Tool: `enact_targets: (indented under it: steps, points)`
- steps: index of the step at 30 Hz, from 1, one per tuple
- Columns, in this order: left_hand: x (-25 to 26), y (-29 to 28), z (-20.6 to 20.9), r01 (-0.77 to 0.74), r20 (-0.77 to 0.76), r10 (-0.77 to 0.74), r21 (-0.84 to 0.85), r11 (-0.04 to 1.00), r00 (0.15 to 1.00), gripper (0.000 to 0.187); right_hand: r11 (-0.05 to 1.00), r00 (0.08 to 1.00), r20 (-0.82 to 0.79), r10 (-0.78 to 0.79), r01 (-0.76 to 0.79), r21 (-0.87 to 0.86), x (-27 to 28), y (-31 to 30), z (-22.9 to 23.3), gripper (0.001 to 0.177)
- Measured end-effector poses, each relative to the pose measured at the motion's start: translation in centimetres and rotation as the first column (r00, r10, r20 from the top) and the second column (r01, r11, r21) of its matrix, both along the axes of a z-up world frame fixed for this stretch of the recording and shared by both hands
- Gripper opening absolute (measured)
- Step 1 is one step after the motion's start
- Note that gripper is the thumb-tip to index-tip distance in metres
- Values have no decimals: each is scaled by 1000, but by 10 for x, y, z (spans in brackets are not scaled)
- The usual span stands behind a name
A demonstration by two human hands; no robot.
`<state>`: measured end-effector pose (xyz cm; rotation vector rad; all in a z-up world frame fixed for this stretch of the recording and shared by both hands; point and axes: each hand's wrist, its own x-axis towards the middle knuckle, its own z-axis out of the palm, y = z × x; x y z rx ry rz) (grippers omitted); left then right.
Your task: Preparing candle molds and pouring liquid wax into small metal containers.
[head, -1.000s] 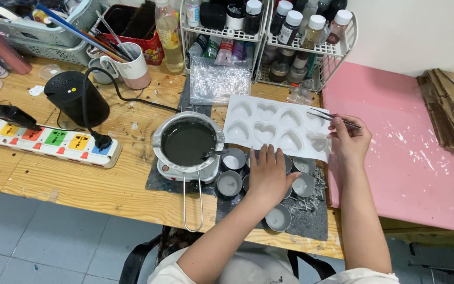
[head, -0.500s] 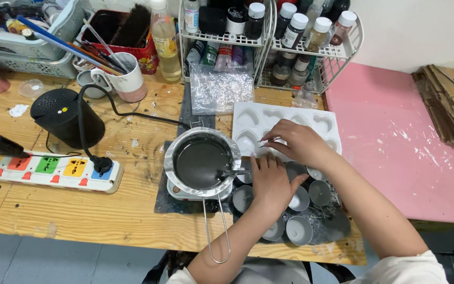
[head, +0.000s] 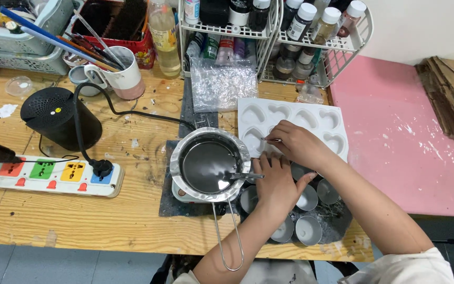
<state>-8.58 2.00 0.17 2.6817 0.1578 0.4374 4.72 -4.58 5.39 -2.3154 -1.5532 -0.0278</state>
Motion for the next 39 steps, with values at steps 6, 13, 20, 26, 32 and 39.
enact_targets:
  steps: [6, 13, 20, 26, 32, 39]
  points:
    - [-2, 1, 3, 14, 11, -14, -44, 999, 1000, 87, 967, 988, -149, -41, 77, 244, 5, -2, 1, 15]
    - [-3, 1, 1, 10, 29, -8, -62, 998, 1000, 85, 871, 886, -459, -70, 279, 405, 12, -16, -8, 9]
    - [-2, 0, 0, 16, 40, -12, -95, 995, 999, 85, 833, 856, -516, 19, 272, 481, 15, -24, -6, 10]
    - [4, -4, -11, -10, 51, 13, -63, 998, 999, 87, 980, 993, -120, 6, 19, 198, 0, -10, 21, 17]
    - [6, -3, -11, 17, -53, -20, -43, 999, 998, 89, 981, 999, -45, -18, 26, 193, 0, -12, 11, 18]
    - [6, -2, -9, 19, -59, -23, -53, 998, 998, 88, 959, 978, -185, -95, 140, 248, -4, -16, 9, 23]
